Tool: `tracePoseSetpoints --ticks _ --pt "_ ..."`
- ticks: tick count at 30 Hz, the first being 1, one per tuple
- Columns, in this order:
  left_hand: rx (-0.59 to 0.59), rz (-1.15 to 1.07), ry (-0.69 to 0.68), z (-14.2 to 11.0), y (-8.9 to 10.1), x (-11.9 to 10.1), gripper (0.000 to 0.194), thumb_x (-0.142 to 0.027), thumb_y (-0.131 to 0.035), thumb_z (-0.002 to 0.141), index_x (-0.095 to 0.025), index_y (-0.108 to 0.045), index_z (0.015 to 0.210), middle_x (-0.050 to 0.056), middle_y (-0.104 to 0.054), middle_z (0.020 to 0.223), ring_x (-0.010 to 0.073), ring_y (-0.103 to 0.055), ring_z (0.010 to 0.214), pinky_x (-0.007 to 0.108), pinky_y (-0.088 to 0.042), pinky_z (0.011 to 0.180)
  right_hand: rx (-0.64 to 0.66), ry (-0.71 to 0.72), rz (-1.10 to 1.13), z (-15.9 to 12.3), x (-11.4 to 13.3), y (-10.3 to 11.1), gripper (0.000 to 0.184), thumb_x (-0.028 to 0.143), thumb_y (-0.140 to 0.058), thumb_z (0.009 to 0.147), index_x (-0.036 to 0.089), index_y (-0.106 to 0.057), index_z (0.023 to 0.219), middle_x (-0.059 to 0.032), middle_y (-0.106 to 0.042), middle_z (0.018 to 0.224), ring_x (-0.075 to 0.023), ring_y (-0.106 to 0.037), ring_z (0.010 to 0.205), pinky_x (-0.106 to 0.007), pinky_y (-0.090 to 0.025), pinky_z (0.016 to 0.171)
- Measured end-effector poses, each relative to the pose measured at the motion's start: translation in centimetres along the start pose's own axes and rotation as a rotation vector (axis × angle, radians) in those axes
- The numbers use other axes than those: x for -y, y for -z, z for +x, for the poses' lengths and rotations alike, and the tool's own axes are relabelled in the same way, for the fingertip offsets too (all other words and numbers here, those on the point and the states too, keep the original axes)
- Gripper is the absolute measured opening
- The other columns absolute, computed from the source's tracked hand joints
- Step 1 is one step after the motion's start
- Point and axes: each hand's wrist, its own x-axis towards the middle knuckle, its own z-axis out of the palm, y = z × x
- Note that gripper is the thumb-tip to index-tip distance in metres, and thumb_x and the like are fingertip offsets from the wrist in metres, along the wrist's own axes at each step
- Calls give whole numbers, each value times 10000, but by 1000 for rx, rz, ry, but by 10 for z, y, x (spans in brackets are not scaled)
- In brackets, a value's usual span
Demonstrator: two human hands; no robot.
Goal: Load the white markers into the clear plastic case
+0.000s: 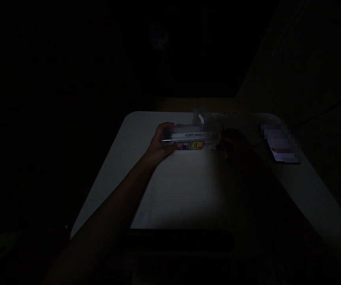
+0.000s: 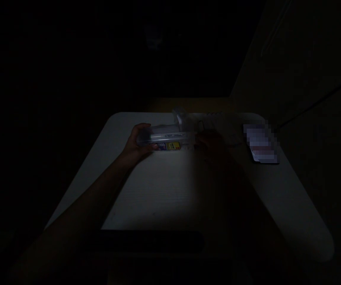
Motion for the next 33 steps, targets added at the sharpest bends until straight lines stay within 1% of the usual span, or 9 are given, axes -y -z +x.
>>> tracePoseSetpoints --ticks 3,7,10,13,16,20,24,29,33 --pt "1 16 -5 0 1 0 803 -533 -958 611 -295 -528 1246 34 -645 1177 227 -646 1063 353 -566 906 57 -12 -43 3 11 0 314 229 -497 941 159 -786 1042 -163 -747 1180 -330 -657 1144 -505 -517 1014" --pt "-9 54 -18 1 2 1 818 -568 -952 603 -291 -530 1247 24 -634 1135 211 -641 1022 335 -558 881 98 -46 -102 6 17 0 290 205 -521 920 146 -779 1040 -162 -744 1162 -329 -644 1142 -494 -511 1001" --pt "-12 50 -23 2 2 2 842 -567 -963 581 -281 -531 1245 18 -633 1117 196 -639 987 312 -556 848 56 -20 -100 5 9 -5 294 203 -519 922 159 -777 1055 -151 -727 1179 -318 -637 1144 -480 -519 1004" --pt "-14 47 -26 1 2 1 845 -554 -972 570 -283 -536 1241 19 -635 1124 196 -640 987 312 -558 850 -16 34 -81 3 -5 -9 334 216 -498 947 171 -767 1140 -149 -700 1177 -299 -642 1123 -461 -545 986" --pt "-12 55 -44 0 1 0 800 -552 -955 607 -292 -540 1240 25 -641 1130 205 -647 1001 337 -565 871 -61 33 -68 1 -11 -9 390 222 -464 970 175 -745 1237 -158 -681 1189 -296 -644 1119 -491 -551 998" --pt "-8 67 -27 1 2 0 815 -577 -944 610 -293 -527 1250 28 -634 1141 209 -649 1002 347 -568 871 -82 -39 -25 0 -3 -1 405 224 -439 969 157 -768 1194 -176 -696 1200 -323 -655 1138 -554 -536 1035" --pt "-4 99 -26 2 3 3 854 -604 -944 590 -287 -511 1255 23 -620 1133 208 -637 1003 333 -558 856 -87 -117 -2 0 2 6 413 228 -426 956 192 -768 1185 -159 -708 1245 -339 -661 1179 -562 -531 1056" --pt "6 71 -50 1 3 3 820 -585 -935 628 -286 -514 1264 26 -620 1147 199 -634 1010 322 -553 869 -81 -175 32 -5 -9 17 395 244 -417 954 199 -758 1149 -145 -716 1243 -324 -660 1206 -557 -505 1087" --pt "11 82 -67 1 3 4 802 -598 -921 647 -302 -514 1271 25 -626 1136 203 -637 1007 339 -558 873 -137 -298 15 -14 -23 30 409 262 -421 978 187 -729 1238 -153 -685 1324 -304 -644 1246 -505 -489 1097"
